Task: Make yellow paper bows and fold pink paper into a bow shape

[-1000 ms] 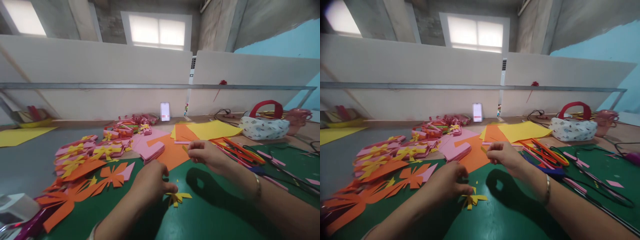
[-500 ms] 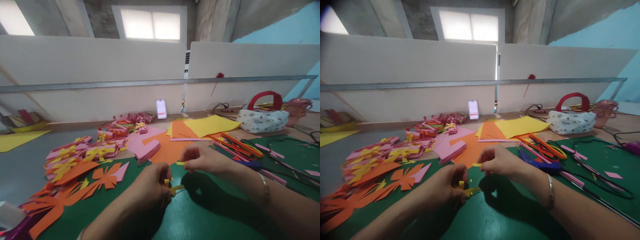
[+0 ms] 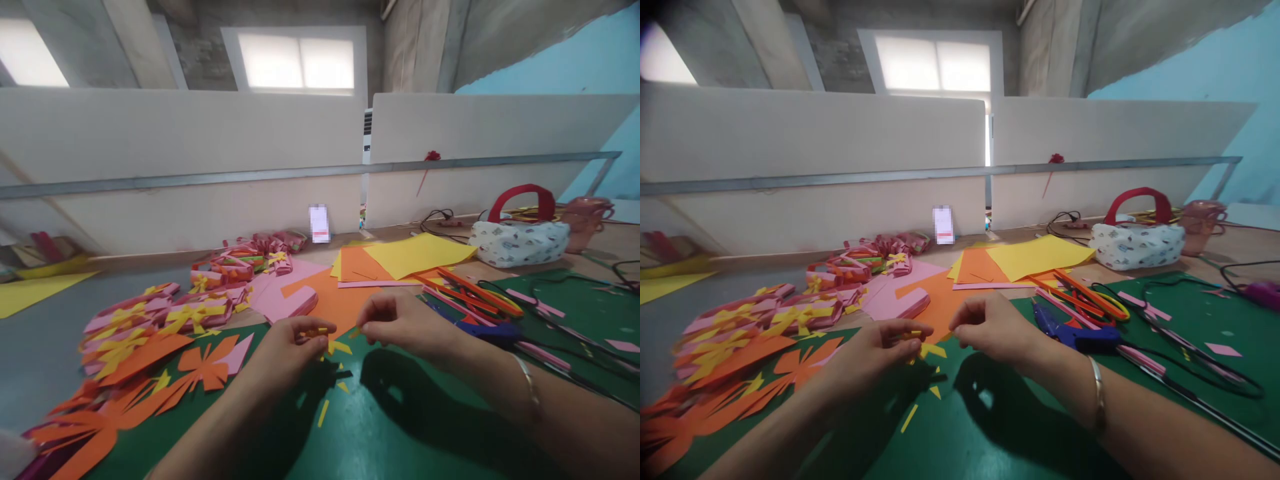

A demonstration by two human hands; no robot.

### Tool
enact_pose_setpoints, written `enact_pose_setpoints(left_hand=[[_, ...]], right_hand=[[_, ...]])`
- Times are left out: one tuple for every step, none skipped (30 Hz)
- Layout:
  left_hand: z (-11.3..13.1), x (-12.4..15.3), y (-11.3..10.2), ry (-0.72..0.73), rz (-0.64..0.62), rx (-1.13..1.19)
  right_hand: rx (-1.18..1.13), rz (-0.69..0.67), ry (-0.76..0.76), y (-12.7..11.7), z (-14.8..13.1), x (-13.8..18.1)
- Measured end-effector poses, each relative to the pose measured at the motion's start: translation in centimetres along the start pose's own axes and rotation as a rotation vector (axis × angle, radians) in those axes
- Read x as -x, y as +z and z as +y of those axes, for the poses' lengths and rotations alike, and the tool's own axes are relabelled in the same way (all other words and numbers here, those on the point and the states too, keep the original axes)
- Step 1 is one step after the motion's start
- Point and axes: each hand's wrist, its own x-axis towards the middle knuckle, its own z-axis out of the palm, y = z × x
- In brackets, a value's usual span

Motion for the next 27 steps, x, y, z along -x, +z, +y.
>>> enact_pose_setpoints(left_hand=[[0.0,0.1,0.1,-0.001,-0.010,-0.001],[0.0,0.1,0.2,0.001,-0.024,0.006],[-0.1,0.1,0.2,0.005,-0.034,0.022],[-0.2,0.1,0.3,0.010,-0.036,0.047],[-0.3,0.1,0.3,0.011,-0.027,0.079],[-0.4,0.1,0.4,0.009,-0.011,0.111],[-0.5,0.0,0.4,0.002,0.008,0.137],[-0.6,0.0,0.4,-0.001,0.026,0.158],[-0.7,-0.1,0.4,-0.002,0.037,0.177],[-0.8,-0.1,0.5,0.002,0.037,0.196],[-0.8,-0.1,0.5,0.011,0.030,0.216],[-0.8,-0.1,0.6,0.022,0.018,0.237],[-0.8,-0.1,0.6,0.033,-0.001,0.257],[-0.7,-0.1,0.7,0.043,-0.020,0.273],[-0.7,-0.1,0.7,0.052,-0.037,0.283],[-0.7,-0.1,0.8,0.059,-0.048,0.287],[-0.7,-0.1,0.9,0.065,-0.052,0.289],[-0.7,-0.1,0.9,0.069,-0.052,0.292],[-0.7,-0.1,1.0,0.072,-0.052,0.297],[-0.7,-0.1,1.0,0.074,-0.053,0.304],[-0.8,-0.1,1.0,0.076,-0.058,0.311],[-0.8,-0.1,1.1,0.077,-0.068,0.319],[-0.8,-0.2,1.1,0.078,-0.081,0.327],[-0.8,-0.2,1.0,0.077,-0.094,0.333],[-0.8,-0.2,1.0,0.069,-0.112,0.337],[-0.8,-0.1,1.0,0.059,-0.132,0.340],[-0.8,-0.1,1.0,0.049,-0.148,0.344]], right_hand=[[0.003,-0.002,0.002,0.1,0.0,0.0],[0.009,-0.004,0.000,0.1,0.0,0.0],[0.017,0.003,-0.004,0.2,0.0,0.0],[0.026,0.021,-0.010,0.2,0.0,-0.1],[0.036,0.047,-0.016,0.3,-0.1,-0.1],[0.050,0.076,-0.020,0.4,-0.1,-0.1],[0.068,0.103,-0.023,0.4,-0.2,-0.1],[0.089,0.122,-0.024,0.4,-0.2,0.0],[0.114,0.134,-0.024,0.5,-0.3,0.0],[0.138,0.140,-0.023,0.5,-0.4,0.0],[0.159,0.143,-0.023,0.5,-0.5,0.1],[0.172,0.143,-0.025,0.6,-0.5,0.1],[0.179,0.143,-0.032,0.6,-0.5,0.2],[0.183,0.143,-0.040,0.7,-0.5,0.2],[0.186,0.144,-0.046,0.8,-0.5,0.3],[0.188,0.140,-0.050,0.9,-0.5,0.3],[0.189,0.134,-0.051,1.0,-0.4,0.3],[0.188,0.128,-0.051,1.1,-0.3,0.3],[0.184,0.120,-0.050,1.2,-0.2,0.3],[0.176,0.114,-0.054,1.3,-0.1,0.3],[0.164,0.109,-0.061,1.3,0.1,0.3],[0.149,0.106,-0.070,1.4,0.3,0.3],[0.134,0.102,-0.079,1.4,0.4,0.3],[0.122,0.094,-0.090,1.4,0.5,0.3],[0.114,0.085,-0.099,1.4,0.6,0.3],[0.108,0.077,-0.107,1.5,0.6,0.3],[0.105,0.070,-0.109,1.5,0.6,0.3]])
